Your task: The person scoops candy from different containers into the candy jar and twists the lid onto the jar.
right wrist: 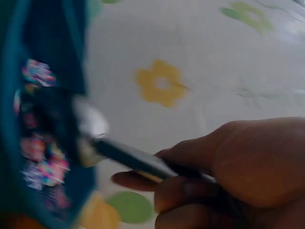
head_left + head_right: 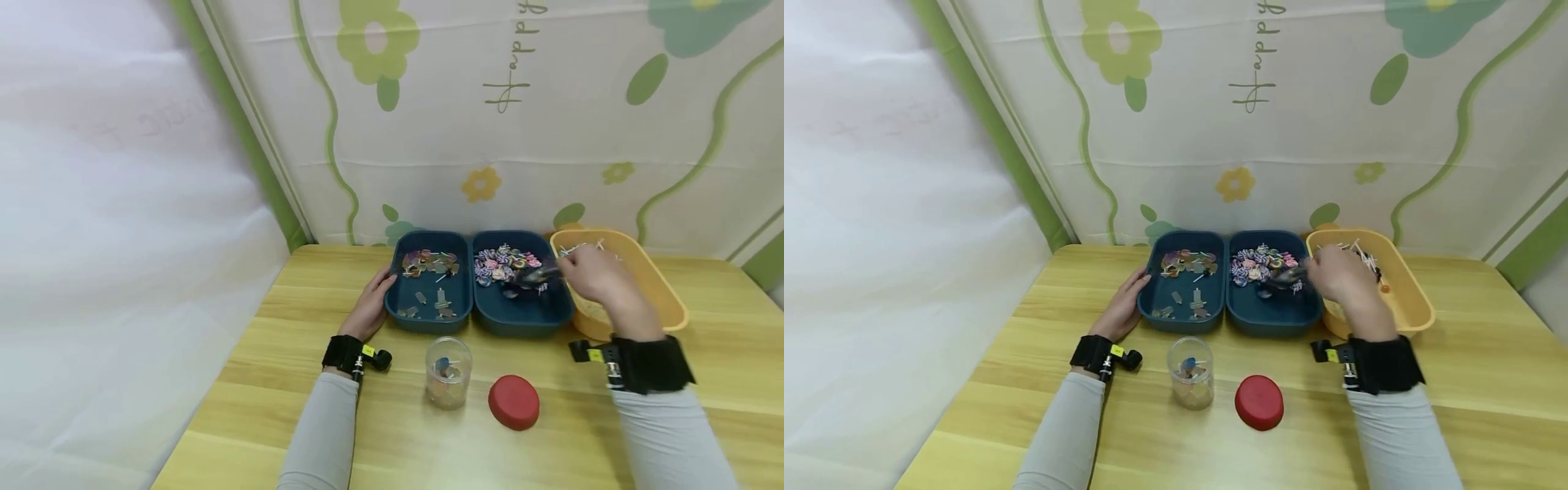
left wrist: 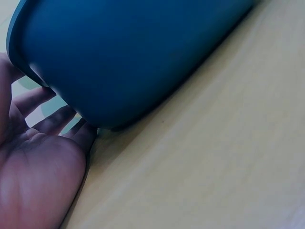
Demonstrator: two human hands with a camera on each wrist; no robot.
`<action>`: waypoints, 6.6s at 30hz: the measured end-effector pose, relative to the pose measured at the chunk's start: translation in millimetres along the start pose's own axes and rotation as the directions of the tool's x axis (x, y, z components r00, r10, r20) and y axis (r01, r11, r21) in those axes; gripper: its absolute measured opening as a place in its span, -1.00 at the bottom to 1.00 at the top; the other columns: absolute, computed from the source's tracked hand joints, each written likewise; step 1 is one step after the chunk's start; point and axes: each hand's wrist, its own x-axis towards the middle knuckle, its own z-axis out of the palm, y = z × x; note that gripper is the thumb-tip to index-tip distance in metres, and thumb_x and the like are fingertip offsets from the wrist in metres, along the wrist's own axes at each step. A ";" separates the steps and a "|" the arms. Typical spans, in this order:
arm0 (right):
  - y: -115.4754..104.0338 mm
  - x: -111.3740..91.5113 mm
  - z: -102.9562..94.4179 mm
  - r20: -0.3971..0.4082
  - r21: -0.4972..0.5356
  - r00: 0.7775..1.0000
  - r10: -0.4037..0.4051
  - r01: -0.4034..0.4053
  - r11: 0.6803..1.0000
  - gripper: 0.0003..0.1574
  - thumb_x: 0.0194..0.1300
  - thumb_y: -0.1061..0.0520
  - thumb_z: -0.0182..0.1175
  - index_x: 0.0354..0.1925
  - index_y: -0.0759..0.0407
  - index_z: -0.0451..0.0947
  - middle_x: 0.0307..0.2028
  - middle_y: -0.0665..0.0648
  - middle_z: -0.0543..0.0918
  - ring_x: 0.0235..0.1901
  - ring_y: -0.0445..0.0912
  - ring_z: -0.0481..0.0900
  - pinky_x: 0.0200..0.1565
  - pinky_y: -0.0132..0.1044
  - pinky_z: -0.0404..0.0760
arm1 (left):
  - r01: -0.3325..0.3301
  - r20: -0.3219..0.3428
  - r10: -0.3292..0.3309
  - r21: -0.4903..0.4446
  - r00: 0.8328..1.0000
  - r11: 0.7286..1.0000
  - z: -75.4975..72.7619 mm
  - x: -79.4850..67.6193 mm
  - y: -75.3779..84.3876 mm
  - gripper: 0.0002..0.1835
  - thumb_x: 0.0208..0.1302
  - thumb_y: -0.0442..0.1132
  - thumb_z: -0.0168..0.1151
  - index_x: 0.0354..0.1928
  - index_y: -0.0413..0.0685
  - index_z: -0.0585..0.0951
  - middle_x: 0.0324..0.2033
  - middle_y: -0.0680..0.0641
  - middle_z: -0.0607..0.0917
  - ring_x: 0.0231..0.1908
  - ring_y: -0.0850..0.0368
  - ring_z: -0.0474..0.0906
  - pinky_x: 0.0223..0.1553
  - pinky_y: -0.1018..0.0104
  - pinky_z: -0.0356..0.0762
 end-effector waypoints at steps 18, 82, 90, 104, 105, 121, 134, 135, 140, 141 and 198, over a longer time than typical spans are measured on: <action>9.8 29.7 41.4 0.087 0.083 0.990 -0.110 0.103 0.991 -0.41 0.68 0.04 -0.19 -0.51 0.22 0.44 -0.58 0.08 0.35 -0.53 -0.04 0.37 -0.42 -0.19 0.32 | -0.028 0.014 0.027 0.020 1.000 0.999 -0.7 -1.1 0.1 -0.44 0.69 -0.16 -0.14 0.61 -0.05 0.14 0.58 -0.15 0.12 0.54 -0.04 0.09 0.51 0.03 0.12; 68.7 -2.1 -4.4 0.109 0.668 0.919 -0.379 0.215 0.713 -0.47 0.72 0.09 -0.24 -0.26 0.37 0.52 -0.62 0.14 0.15 -0.67 0.06 -0.05 -0.67 -0.11 0.06 | 0.013 -0.015 -0.013 -0.002 1.000 1.000 0.9 -0.7 1.6 -0.45 0.69 -0.17 -0.14 0.62 0.00 0.14 0.58 -0.09 0.13 0.54 -0.03 0.10 0.50 0.01 0.14; 48.3 -12.9 -19.8 0.028 0.698 0.844 -0.535 0.367 0.616 -0.51 0.68 0.30 -0.29 -0.26 0.33 0.56 -0.61 0.19 0.17 -0.66 0.06 -0.02 -0.65 -0.13 0.08 | -0.014 0.016 0.014 0.001 1.000 1.000 -2.3 -2.4 0.6 -0.43 0.69 -0.17 -0.16 0.62 -0.05 0.10 0.59 -0.14 0.09 0.54 -0.05 0.09 0.50 0.00 0.12; 3.1 -45.5 -40.7 0.004 0.432 0.750 -0.662 0.596 0.678 -0.45 0.50 0.46 0.00 -0.55 -0.04 0.46 -0.65 0.01 0.16 -0.68 -0.20 0.17 -0.60 -0.29 0.28 | -0.009 0.019 0.009 0.004 1.000 1.000 2.7 7.1 2.9 -0.44 0.69 -0.16 -0.13 0.62 0.00 0.13 0.59 -0.11 0.13 0.53 -0.02 0.14 0.49 0.03 0.16; -0.6 -47.8 -41.0 0.009 0.409 0.741 -0.671 0.610 0.679 -0.44 0.49 0.45 0.04 -0.55 -0.08 0.46 -0.65 0.00 0.16 -0.67 -0.23 0.18 -0.59 -0.30 0.30 | -0.005 0.020 0.005 0.002 1.000 1.000 3.0 7.9 2.9 -0.44 0.69 -0.16 -0.13 0.62 0.00 0.13 0.59 -0.11 0.12 0.53 -0.02 0.13 0.49 0.03 0.16; -28.7 -57.0 -35.0 0.044 0.283 0.743 -0.668 0.632 0.722 -0.51 0.41 0.32 0.26 -0.49 -0.28 0.62 -0.68 -0.04 0.14 -0.64 -0.38 0.18 -0.62 -0.39 0.21 | -0.001 0.013 0.002 -0.011 1.000 1.000 -0.8 6.3 -0.6 -0.42 0.68 -0.15 -0.10 0.62 -0.01 0.12 0.59 -0.12 0.12 0.53 -0.04 0.12 0.49 0.04 0.16; -19.6 -59.5 -38.9 0.026 0.289 0.746 -0.665 0.631 0.720 -0.45 0.40 0.38 0.23 -0.54 -0.25 0.58 -0.67 -0.02 0.13 -0.66 -0.34 0.21 -0.61 -0.38 0.24 | -0.016 0.023 0.017 -0.011 1.000 1.000 -1.0 6.1 -0.2 -0.42 0.68 -0.16 -0.12 0.62 -0.04 0.10 0.59 -0.13 0.10 0.54 -0.04 0.10 0.51 0.02 0.12; -17.1 -60.5 -39.7 0.018 0.277 0.758 -0.653 0.623 0.731 -0.46 0.39 0.38 0.23 -0.53 -0.25 0.58 -0.67 -0.02 0.14 -0.65 -0.33 0.21 -0.60 -0.38 0.24 | -0.015 0.025 0.016 -0.012 1.000 1.000 -1.1 6.3 -0.3 -0.42 0.68 -0.16 -0.13 0.63 -0.04 0.09 0.59 -0.13 0.10 0.54 -0.05 0.09 0.51 0.01 0.11; -0.5 -67.5 -47.4 -0.001 0.221 0.879 -0.477 0.465 0.857 -0.51 0.46 0.28 0.22 -0.59 -0.14 0.55 -0.65 -0.03 0.10 -0.67 -0.22 0.19 -0.62 -0.31 0.17 | -0.010 0.029 0.011 -0.015 1.000 1.000 -1.2 6.8 -0.3 -0.42 0.69 -0.18 -0.16 0.63 -0.04 0.08 0.59 -0.15 0.10 0.54 -0.07 0.10 0.50 -0.01 0.12; 3.4 -68.3 -49.0 0.001 0.200 0.904 -0.428 0.420 0.885 -0.51 0.49 0.23 0.20 -0.61 -0.11 0.52 -0.65 -0.05 0.08 -0.68 -0.21 0.17 -0.62 -0.29 0.15 | -0.010 0.029 0.011 -0.014 1.000 1.000 -1.2 6.9 -0.3 -0.42 0.69 -0.18 -0.16 0.63 -0.03 0.08 0.59 -0.15 0.10 0.54 -0.07 0.11 0.50 -0.01 0.13; 25.7 27.0 33.5 0.137 0.112 0.972 -0.191 0.176 0.978 -0.40 0.66 -0.01 -0.05 -0.53 0.17 0.57 -0.64 -0.02 0.25 -0.59 -0.09 0.26 -0.44 -0.23 0.24 | -0.026 0.034 0.026 -0.019 0.999 0.999 -2.2 4.4 -1.4 -0.45 0.69 -0.20 -0.17 0.61 -0.06 0.14 0.58 -0.17 0.11 0.54 -0.08 0.09 0.51 -0.02 0.11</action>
